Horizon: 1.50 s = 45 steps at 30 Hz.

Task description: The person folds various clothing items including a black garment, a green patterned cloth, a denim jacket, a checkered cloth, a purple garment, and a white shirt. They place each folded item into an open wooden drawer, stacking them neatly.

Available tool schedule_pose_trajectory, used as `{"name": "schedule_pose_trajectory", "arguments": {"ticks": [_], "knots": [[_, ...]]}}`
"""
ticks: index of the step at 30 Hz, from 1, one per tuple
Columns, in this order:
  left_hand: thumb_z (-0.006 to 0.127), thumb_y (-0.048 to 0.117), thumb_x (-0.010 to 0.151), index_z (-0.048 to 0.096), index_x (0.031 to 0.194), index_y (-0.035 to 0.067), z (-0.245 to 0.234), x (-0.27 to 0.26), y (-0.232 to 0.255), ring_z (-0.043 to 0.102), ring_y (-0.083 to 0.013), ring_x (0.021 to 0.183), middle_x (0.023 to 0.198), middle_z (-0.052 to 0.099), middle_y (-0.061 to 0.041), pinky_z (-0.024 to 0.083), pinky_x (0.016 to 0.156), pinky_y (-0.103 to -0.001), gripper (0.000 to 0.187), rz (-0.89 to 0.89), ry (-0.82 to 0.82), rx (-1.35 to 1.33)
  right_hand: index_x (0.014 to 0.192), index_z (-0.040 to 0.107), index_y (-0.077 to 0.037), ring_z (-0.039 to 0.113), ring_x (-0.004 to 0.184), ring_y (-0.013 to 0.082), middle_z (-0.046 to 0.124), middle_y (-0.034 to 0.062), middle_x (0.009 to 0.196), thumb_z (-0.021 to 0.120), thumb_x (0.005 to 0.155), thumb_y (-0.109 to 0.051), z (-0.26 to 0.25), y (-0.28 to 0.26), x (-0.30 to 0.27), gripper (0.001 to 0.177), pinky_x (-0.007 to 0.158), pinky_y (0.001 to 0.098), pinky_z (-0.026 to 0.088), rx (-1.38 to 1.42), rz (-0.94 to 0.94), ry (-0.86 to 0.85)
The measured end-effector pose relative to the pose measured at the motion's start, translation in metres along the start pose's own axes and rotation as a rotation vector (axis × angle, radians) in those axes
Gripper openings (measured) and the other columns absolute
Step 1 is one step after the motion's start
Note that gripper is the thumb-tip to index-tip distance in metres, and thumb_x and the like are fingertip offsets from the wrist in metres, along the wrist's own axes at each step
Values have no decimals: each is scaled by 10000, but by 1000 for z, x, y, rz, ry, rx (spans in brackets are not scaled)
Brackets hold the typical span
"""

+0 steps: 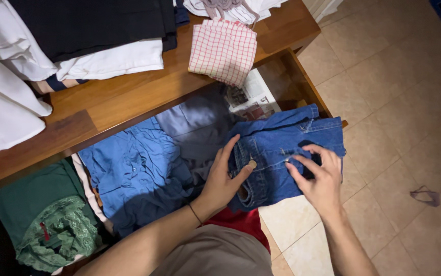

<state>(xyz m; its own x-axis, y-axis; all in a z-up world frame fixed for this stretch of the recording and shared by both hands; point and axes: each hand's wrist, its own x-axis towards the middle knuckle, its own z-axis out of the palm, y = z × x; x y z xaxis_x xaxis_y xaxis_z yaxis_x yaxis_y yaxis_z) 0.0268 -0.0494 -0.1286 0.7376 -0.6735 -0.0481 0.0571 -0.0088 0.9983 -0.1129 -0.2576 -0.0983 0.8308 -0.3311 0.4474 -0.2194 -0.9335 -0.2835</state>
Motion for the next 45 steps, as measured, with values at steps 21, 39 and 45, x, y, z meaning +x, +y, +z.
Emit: {"name": "schedule_pose_trajectory", "arguments": {"ticks": [21, 39, 45], "knots": [[735, 217, 953, 366, 1588, 119, -3, -3, -1, 596, -233, 1083, 1374, 546, -143, 483, 872, -317, 740, 41, -14, 49, 954, 732, -69, 602, 1184, 282, 699, 59, 1229, 789, 847, -123, 9, 13, -8, 133, 1049, 392, 441, 212, 122, -121], [738, 221, 922, 404, 1551, 100, 4, 0, -14, 579, -326, 1295, 1373, 567, -196, 440, 1090, -403, 722, 138, 48, 141, 1506, 441, 36, 250, 1437, 519, 350, 343, 1568, 674, 841, -296, 46, -21, 46, 780, 1144, 555, 191, 4, 71, -210], [738, 207, 921, 420, 1543, 112, 3, 0, -17, 569, -309, 1331, 1414, 559, -196, 440, 1104, -390, 704, 80, 51, 59, 1495, 435, 29, 370, 1486, 392, 447, 226, 1562, 597, 953, -269, 40, -46, 31, 640, 1228, 545, 218, 61, -144, -317]]}}
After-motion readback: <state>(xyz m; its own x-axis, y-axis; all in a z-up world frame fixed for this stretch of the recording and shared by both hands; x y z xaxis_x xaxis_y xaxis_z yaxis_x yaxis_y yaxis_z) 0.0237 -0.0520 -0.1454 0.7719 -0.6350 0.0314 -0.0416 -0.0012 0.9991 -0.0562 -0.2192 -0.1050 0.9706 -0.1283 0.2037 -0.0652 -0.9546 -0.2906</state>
